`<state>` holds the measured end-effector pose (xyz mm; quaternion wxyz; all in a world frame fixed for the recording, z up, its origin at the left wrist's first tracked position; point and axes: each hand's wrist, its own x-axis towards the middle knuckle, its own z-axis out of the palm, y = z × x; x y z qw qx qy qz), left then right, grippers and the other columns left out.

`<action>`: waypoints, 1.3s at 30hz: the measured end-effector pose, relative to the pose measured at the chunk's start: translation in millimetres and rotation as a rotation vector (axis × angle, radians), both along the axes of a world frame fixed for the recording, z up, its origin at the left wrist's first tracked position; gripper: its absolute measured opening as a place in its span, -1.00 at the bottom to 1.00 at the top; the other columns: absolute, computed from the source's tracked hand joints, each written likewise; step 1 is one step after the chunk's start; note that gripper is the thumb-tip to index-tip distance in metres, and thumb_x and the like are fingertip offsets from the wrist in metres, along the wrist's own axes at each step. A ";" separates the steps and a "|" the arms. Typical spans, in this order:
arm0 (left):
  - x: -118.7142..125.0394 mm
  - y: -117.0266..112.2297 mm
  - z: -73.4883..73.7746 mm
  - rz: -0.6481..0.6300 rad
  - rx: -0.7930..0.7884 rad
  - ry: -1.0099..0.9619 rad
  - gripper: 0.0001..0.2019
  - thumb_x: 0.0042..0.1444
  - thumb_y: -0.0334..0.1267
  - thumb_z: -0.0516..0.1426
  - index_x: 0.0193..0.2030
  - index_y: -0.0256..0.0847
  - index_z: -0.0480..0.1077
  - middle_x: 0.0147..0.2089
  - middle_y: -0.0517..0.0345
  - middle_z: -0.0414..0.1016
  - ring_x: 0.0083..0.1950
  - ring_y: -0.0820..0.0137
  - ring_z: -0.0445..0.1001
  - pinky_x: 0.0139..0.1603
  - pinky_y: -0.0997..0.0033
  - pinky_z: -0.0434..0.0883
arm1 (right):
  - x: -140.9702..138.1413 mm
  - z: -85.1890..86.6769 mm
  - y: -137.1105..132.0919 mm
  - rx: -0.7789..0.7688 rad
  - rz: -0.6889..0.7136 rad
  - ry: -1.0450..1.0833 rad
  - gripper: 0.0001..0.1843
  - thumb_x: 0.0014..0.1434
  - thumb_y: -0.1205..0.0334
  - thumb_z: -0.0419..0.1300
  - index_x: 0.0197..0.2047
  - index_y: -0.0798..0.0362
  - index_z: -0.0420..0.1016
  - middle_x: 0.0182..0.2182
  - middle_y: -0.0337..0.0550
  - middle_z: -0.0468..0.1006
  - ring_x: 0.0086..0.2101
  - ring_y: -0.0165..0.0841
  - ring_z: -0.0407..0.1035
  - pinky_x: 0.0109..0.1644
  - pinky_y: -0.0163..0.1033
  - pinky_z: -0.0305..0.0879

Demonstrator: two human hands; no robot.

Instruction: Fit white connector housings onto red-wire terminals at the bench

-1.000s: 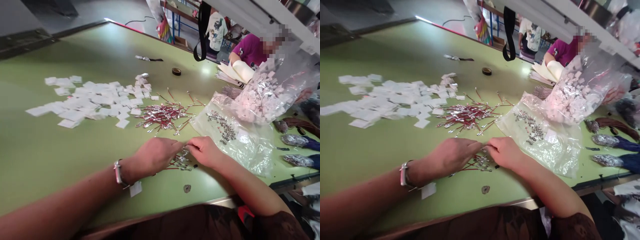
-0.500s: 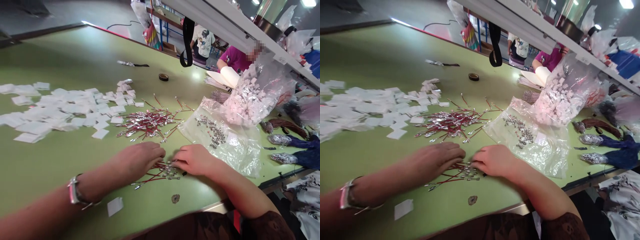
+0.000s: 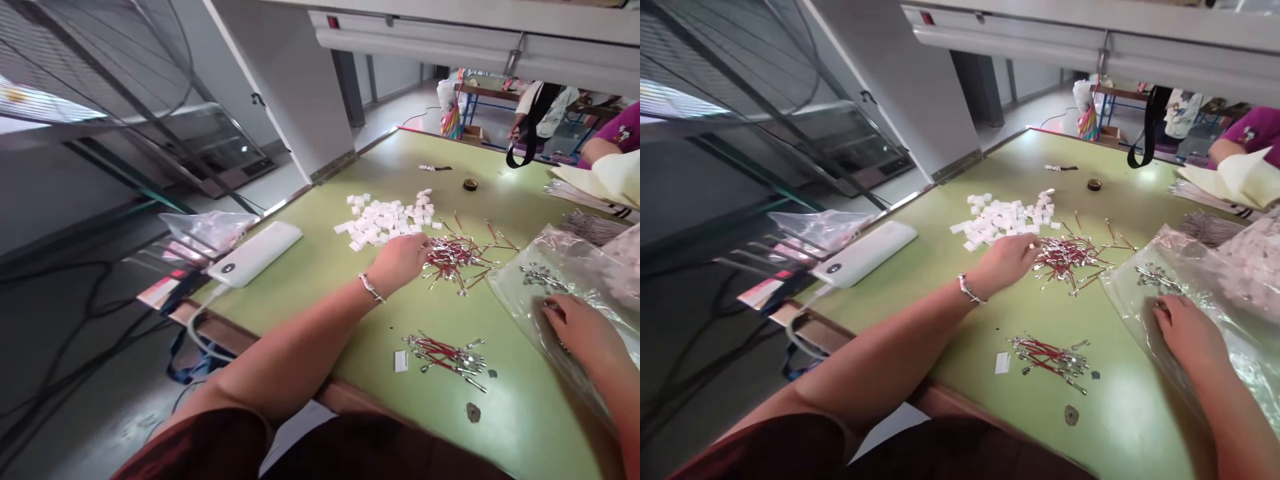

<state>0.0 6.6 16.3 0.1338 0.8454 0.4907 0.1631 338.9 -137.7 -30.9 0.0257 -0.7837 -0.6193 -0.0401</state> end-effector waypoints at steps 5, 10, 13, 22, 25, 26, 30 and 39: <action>4.7 -2.2 -11.3 -0.008 -0.121 0.125 -0.72 0.29 -0.18 -0.08 -0.27 -0.27 0.37 -0.37 0.02 0.49 -0.37 0.33 0.44 -0.41 0.40 0.31 | -20.4 -2.7 1.7 0.124 0.081 -0.029 -0.67 0.25 0.09 -0.10 -0.30 -0.06 0.46 -0.30 -0.01 0.52 -0.45 -0.18 0.38 -0.45 -0.11 0.18; 11.7 -6.0 -19.6 -0.113 -0.191 0.051 -0.81 0.27 -0.28 -0.05 -0.18 -0.25 0.36 -0.22 0.03 0.52 -0.23 0.32 0.47 -0.26 0.37 0.36 | -25.2 9.7 -2.1 0.131 0.048 0.025 -0.72 0.22 0.07 -0.08 -0.28 -0.08 0.43 -0.20 0.01 0.54 -0.36 -0.11 0.43 -0.44 -0.08 0.20; 10.3 -4.8 -17.5 -0.085 -0.148 -0.016 -0.78 0.28 -0.33 -0.09 -0.08 -0.26 0.34 -0.25 0.06 0.51 -0.27 0.36 0.45 -0.25 0.36 0.36 | -29.9 22.1 -6.4 0.135 -0.105 0.121 -0.78 0.19 0.04 -0.02 -0.24 -0.11 0.39 -0.34 -0.05 0.57 -0.47 -0.15 0.40 -0.46 -0.10 0.20; 43.8 -32.2 -17.5 -0.471 0.118 -0.078 -0.71 0.24 -0.10 0.09 0.01 -0.20 0.41 -0.07 0.03 0.41 -0.01 0.28 0.33 0.04 0.27 0.32 | -49.7 28.3 -4.9 0.251 -0.037 0.245 -0.65 0.19 0.04 -0.04 -0.10 -0.02 0.44 -0.38 -0.11 0.61 -0.47 -0.23 0.43 -0.41 -0.17 0.27; 65.7 -35.8 -17.3 -0.452 0.160 0.102 -0.62 0.14 -0.06 0.15 0.02 -0.24 0.41 0.06 -0.09 0.33 0.06 0.15 0.27 0.05 0.15 0.29 | -46.4 21.4 -6.6 0.292 0.061 0.178 -0.64 0.23 0.06 -0.04 -0.06 0.00 0.46 -0.30 -0.09 0.62 -0.39 -0.21 0.47 -0.35 -0.17 0.32; 72.0 -35.0 -17.2 -0.444 0.173 0.162 -0.66 0.14 -0.11 0.14 -0.03 -0.27 0.43 0.09 -0.13 0.31 0.08 0.11 0.25 0.06 0.13 0.27 | -44.7 19.6 -8.0 0.297 0.093 0.150 -0.64 0.24 0.06 -0.04 -0.06 0.01 0.46 -0.27 -0.08 0.62 -0.36 -0.21 0.48 -0.33 -0.16 0.33; 79.1 -25.6 -17.7 -0.453 0.205 0.278 -0.80 0.10 -0.33 0.07 -0.19 -0.34 0.46 0.07 -0.16 0.33 0.09 0.11 0.23 0.04 0.15 0.24 | -39.3 17.8 -14.4 0.338 0.207 0.049 -0.65 0.30 0.12 -0.08 -0.09 0.02 0.49 -0.19 -0.08 0.61 -0.32 -0.21 0.49 -0.35 -0.18 0.32; 20.3 -11.4 -18.8 -0.648 0.247 0.224 -0.83 0.08 -0.41 0.05 -0.25 -0.22 0.45 -0.02 0.00 0.38 0.02 0.22 0.27 0.01 0.21 0.22 | -29.5 18.4 -14.0 0.432 0.280 0.038 -0.67 0.31 0.13 -0.05 -0.12 0.03 0.50 -0.25 -0.07 0.59 -0.34 -0.25 0.47 -0.33 -0.19 0.31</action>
